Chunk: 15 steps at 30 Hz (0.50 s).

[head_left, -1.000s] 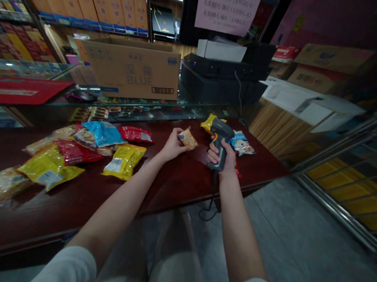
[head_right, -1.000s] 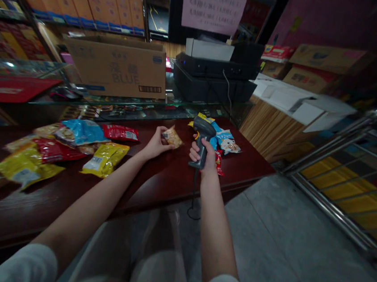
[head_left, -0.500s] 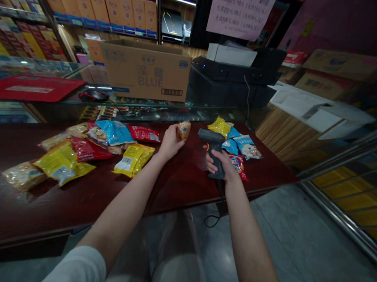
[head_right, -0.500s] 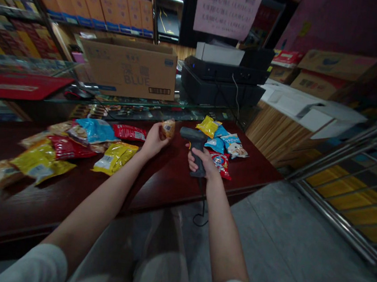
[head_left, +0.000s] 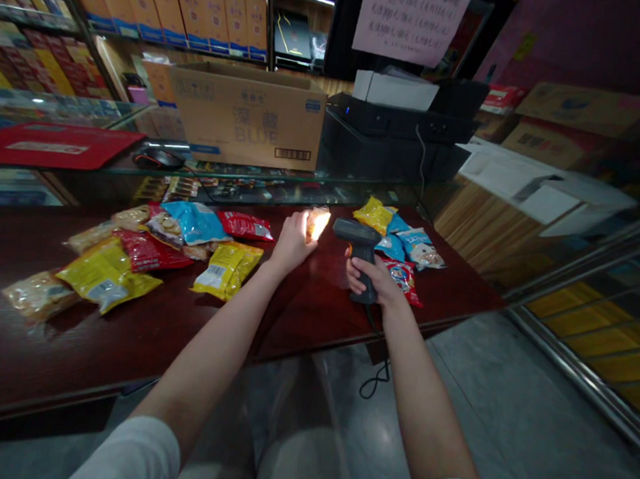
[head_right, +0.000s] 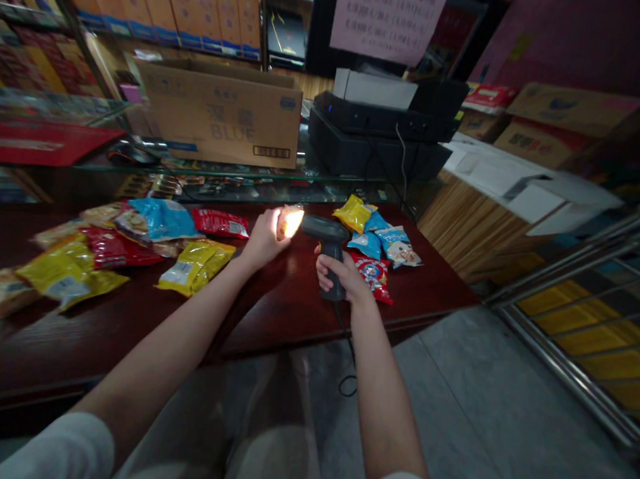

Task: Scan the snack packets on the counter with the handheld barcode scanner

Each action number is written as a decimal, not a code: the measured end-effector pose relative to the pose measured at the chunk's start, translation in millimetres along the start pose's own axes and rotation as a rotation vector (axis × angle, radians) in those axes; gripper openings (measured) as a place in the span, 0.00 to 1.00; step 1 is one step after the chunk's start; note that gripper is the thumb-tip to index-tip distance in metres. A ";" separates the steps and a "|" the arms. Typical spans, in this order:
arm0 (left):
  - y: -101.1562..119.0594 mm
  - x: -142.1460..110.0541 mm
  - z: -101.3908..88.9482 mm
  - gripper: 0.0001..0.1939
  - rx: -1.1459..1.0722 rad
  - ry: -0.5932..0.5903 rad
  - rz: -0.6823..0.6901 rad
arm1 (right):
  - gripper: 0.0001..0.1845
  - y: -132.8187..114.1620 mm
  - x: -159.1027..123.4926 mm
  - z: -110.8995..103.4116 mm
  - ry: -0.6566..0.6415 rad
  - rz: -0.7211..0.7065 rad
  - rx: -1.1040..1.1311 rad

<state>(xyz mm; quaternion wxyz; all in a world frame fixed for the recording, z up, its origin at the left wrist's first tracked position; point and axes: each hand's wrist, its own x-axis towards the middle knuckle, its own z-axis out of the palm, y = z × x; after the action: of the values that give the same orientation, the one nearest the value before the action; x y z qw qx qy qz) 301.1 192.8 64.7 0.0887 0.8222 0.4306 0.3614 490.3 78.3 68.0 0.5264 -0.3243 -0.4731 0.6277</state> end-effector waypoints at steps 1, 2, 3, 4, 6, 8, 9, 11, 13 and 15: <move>1.2 -0.3 -1.7 0.34 0.019 -0.002 -0.004 | 0.17 -0.4 -0.1 -0.4 -0.003 0.006 0.014; 2.4 -0.4 -3.9 0.36 0.042 -0.002 -0.022 | 0.18 -1.0 -0.3 -0.8 -0.004 0.011 0.029; 3.3 -0.5 -6.5 0.38 0.072 0.001 -0.056 | 0.18 -1.7 -0.5 -1.2 -0.001 0.016 0.043; 3.8 -0.6 -9.4 0.39 0.105 0.006 -0.102 | 0.19 -2.4 -0.8 -1.5 0.005 0.018 0.056; 3.3 -1.1 -16.1 0.39 0.172 0.027 -0.197 | 0.19 -3.7 -1.3 -1.8 0.019 0.024 0.075; 1.0 -2.0 -22.9 0.37 0.231 0.064 -0.265 | 0.20 -4.7 -1.8 -1.8 0.028 0.031 0.082; -0.5 -2.6 -25.8 0.35 0.259 0.084 -0.287 | 0.20 -5.1 -2.0 -1.9 0.032 0.030 0.084; -3.1 -3.6 -29.9 0.32 0.306 0.122 -0.295 | 0.21 -5.7 -2.3 -2.2 0.041 0.022 0.089; -4.3 -4.4 -30.4 0.29 0.323 0.114 -0.215 | 0.21 -6.3 -2.5 -3.1 0.053 0.012 0.097; -4.6 -5.8 -26.8 0.26 0.329 0.027 -0.080 | 0.21 -7.0 -2.4 -4.2 0.066 -0.003 0.110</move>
<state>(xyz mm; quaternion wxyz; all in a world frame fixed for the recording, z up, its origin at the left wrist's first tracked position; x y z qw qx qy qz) 278.0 186.7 79.1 -0.0388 0.8029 0.5174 0.2933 497.0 77.1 72.9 0.5599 -0.3147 -0.4207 0.6407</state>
